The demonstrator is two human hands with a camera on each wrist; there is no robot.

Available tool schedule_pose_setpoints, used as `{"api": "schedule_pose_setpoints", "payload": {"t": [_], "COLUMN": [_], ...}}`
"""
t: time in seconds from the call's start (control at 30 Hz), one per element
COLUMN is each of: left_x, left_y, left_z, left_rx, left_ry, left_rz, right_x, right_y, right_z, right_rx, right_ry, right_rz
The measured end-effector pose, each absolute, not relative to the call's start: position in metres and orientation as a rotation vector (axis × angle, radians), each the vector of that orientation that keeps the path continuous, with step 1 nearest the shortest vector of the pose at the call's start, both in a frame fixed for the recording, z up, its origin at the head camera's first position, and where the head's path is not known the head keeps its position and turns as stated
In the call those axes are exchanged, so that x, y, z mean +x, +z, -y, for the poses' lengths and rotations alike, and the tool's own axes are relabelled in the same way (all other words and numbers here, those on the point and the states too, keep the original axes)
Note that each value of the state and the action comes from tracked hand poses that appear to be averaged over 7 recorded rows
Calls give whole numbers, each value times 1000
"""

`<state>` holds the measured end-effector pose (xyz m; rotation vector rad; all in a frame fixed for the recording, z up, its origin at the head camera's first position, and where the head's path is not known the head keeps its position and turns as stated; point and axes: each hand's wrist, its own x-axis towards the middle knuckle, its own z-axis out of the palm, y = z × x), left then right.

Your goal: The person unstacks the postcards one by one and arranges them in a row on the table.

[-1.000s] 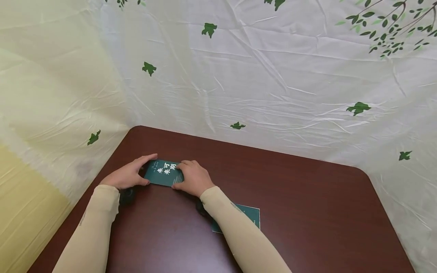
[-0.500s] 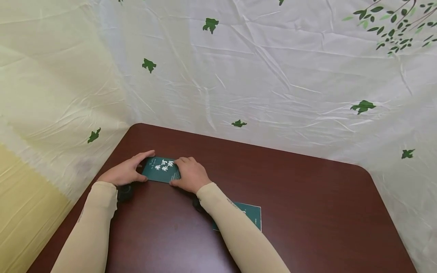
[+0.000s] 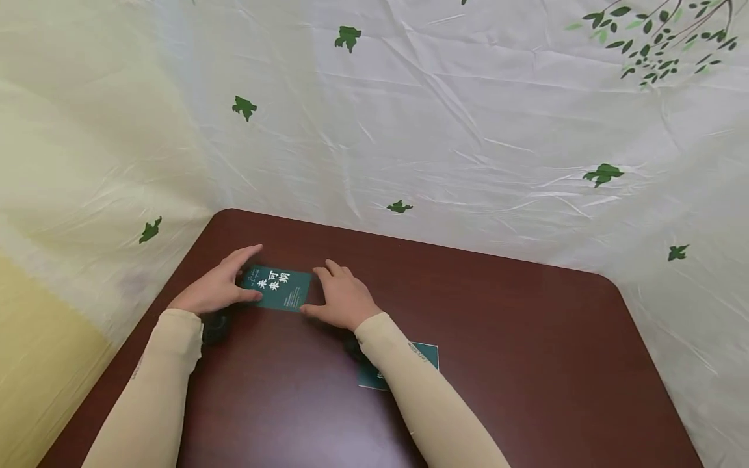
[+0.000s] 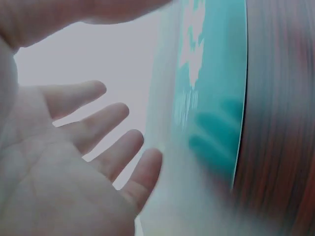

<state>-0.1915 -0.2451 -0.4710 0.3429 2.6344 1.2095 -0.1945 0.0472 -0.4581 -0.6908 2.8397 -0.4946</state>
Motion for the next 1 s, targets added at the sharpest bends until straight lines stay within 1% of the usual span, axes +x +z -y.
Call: {"api": "schedule_pose_setpoints", "payload": {"t": [0.1, 0.2, 0.37, 0.5, 0.63, 0.77, 1.0], "left_x": [-189, -181, -157, -134, -116, -103, -96], "left_y": [-465, -459, -460, -466, -472, -478, -479], "left_z": [221, 187, 126, 91, 70, 56, 43], "left_rx": [420, 535, 812, 979, 1054, 1104, 1135], "left_ry": [1226, 1205, 990, 864, 771, 642, 583], "left_rz": [-2643, -2640, -2664, -2624, -2597, -2623, -2668], "right_x": [-184, -168, -134, -104, -79, -60, -45], "right_y": [-452, -447, -445, -451, -460, -469, -477], "right_z": [-70, -94, -136, -171, -201, -221, -232], "right_rx": [-674, -687, -722, -704, -646, -552, -536], "right_ry": [-494, -499, -545, -625, -690, -695, -685], "right_rz": [-2864, -2896, -2956, -2981, -2936, -2881, -2907]}}
